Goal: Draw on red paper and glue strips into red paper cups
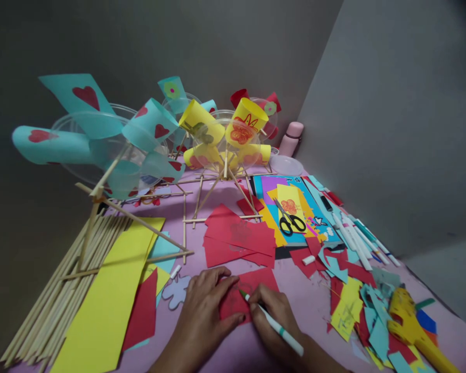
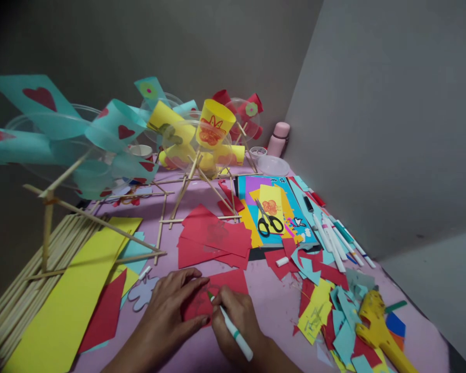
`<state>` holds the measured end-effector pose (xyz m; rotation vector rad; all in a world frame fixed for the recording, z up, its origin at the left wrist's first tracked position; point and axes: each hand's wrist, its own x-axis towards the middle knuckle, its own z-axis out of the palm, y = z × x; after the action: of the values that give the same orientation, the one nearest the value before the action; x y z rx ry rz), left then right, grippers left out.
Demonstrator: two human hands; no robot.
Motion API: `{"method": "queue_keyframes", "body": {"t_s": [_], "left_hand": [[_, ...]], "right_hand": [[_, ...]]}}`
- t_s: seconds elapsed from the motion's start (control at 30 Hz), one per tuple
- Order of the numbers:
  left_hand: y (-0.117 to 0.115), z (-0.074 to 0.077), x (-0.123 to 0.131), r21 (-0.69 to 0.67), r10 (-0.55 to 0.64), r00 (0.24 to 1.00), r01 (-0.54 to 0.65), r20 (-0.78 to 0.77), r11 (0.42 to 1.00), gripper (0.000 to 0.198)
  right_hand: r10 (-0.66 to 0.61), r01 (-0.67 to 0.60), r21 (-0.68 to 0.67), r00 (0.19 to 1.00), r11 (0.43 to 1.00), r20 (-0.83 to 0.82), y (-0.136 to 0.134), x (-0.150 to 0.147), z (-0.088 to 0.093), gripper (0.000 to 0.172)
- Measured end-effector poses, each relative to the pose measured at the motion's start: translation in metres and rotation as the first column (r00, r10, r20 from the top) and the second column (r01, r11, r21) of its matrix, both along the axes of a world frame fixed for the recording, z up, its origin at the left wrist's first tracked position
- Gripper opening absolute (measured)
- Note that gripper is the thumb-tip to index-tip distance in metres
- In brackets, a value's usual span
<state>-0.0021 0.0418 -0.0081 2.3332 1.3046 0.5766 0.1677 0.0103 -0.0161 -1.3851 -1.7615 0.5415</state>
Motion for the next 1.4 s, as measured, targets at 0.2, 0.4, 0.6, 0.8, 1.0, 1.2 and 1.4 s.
{"method": "queue_keyframes", "body": {"t_s": [0.2,0.4,0.6,0.8,1.0,1.2,1.4], "left_hand": [[-0.0002,-0.0001,-0.0005,0.021,-0.007,1.000,0.007,0.009,1.000,0.055],[-0.0002,0.0019,-0.0010,0.016,-0.002,1.000,0.001,0.007,1.000,0.053],[0.0004,0.0011,0.0000,0.014,0.004,1.000,-0.004,0.001,1.000,0.053],[0.0001,0.0022,-0.0006,0.007,0.002,1.000,-0.001,-0.003,1.000,0.056],[-0.0005,0.0037,-0.0004,0.009,0.009,1.000,-0.009,0.000,1.000,0.055],[0.0001,0.0054,0.0006,0.000,0.011,1.000,-0.011,0.001,1.000,0.054],[-0.0004,0.0058,-0.0001,-0.002,0.007,1.000,-0.007,-0.005,1.000,0.053]], "right_hand": [[0.028,-0.029,0.017,0.998,0.999,0.049,0.0014,-0.0013,0.0011,0.019],[-0.006,0.004,0.027,0.998,1.000,0.067,0.0013,-0.0021,-0.0002,0.019],[-0.032,0.032,0.011,0.998,0.999,0.062,-0.0013,0.0000,-0.0022,0.017],[-0.046,0.047,-0.026,0.998,0.999,0.046,-0.0016,0.0022,-0.0022,0.016],[-0.067,0.068,-0.057,0.997,0.996,0.027,-0.0020,0.0039,0.0005,0.015],[-0.086,0.091,-0.072,0.994,0.993,0.060,-0.0035,0.0056,-0.0002,0.014],[-0.096,0.100,-0.054,0.993,0.993,0.071,-0.0046,0.0069,-0.0021,0.014]]}}
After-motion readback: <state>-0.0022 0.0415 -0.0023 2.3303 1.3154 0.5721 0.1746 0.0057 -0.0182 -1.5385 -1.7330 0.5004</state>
